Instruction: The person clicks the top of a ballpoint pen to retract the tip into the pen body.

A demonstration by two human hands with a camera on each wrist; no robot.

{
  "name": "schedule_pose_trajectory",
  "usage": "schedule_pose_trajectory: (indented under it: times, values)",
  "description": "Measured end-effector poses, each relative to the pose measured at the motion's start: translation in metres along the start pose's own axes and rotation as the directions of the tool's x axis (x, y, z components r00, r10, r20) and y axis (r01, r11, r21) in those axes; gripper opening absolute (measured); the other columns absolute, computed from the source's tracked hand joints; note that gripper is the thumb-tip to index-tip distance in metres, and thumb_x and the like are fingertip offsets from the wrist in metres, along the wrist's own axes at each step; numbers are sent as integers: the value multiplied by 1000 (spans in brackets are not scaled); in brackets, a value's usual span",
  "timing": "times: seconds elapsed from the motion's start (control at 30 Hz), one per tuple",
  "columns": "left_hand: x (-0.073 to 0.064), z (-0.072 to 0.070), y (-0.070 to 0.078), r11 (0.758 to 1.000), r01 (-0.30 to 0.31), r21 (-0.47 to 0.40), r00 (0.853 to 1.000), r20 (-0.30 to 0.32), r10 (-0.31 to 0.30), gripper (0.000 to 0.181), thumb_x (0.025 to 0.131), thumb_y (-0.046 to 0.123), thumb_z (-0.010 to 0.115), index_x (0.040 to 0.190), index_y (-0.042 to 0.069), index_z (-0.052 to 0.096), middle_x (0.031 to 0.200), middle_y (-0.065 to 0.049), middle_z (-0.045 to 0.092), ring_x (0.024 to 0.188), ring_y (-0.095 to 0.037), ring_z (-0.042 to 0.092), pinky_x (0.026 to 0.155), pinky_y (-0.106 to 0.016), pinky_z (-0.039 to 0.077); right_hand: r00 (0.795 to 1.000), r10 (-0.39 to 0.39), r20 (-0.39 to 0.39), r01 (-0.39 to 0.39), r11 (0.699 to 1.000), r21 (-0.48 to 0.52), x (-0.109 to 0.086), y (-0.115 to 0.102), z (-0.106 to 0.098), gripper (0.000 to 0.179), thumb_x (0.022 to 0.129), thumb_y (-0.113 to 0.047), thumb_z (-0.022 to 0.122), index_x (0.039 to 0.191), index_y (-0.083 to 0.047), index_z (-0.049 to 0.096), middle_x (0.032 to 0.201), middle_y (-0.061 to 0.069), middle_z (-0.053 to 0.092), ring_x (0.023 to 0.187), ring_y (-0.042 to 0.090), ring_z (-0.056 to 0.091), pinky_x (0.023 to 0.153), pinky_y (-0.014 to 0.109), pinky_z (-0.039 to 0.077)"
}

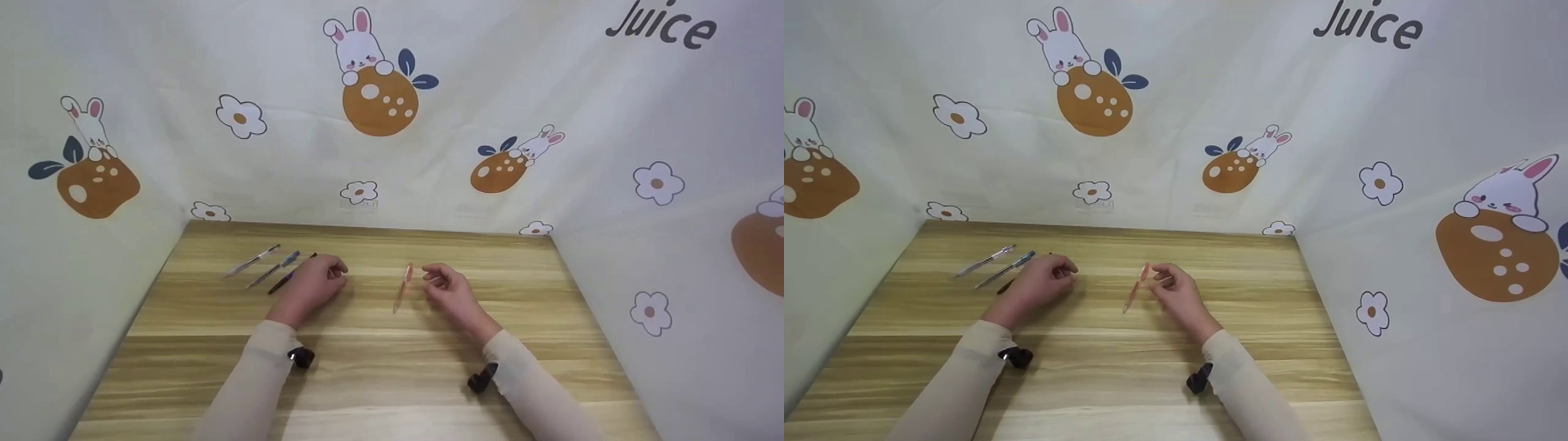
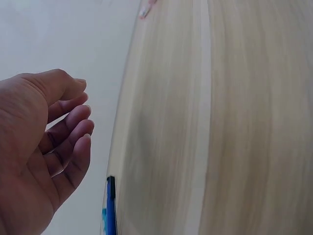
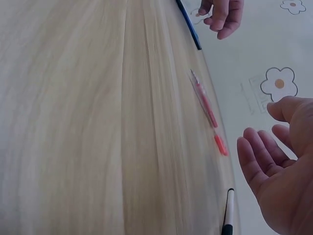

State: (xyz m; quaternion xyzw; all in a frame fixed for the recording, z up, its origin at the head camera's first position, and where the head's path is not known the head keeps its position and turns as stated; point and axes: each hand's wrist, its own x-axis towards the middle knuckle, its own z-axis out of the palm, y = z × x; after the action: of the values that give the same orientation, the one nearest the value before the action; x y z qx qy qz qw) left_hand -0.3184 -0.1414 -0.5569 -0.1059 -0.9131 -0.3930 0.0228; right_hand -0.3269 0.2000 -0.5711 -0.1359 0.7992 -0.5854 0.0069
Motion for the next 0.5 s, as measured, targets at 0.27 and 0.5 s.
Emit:
schedule_pose_trajectory:
  times: [0.27,0.5]
  values:
    - [7,27,18,999,-32,-27,998,50,33,11,99,12,80,109,8,80,97,0,71,92,-18,67,87,-44,59,999,-12,-40,12,1000,-1,-4,4,-15,37,95,13,71,132,7,70,119,33,68,106,34,69,83,22,55]
    - [10,42,28,998,-49,-35,995,90,52,12,97,12,78,108,10,80,96,2,71,90,-17,66,86,-42,59,999,-1,-41,2,1000,11,-7,12,-21,33,97,12,72,129,4,72,120,35,67,100,27,68,79,23,57]
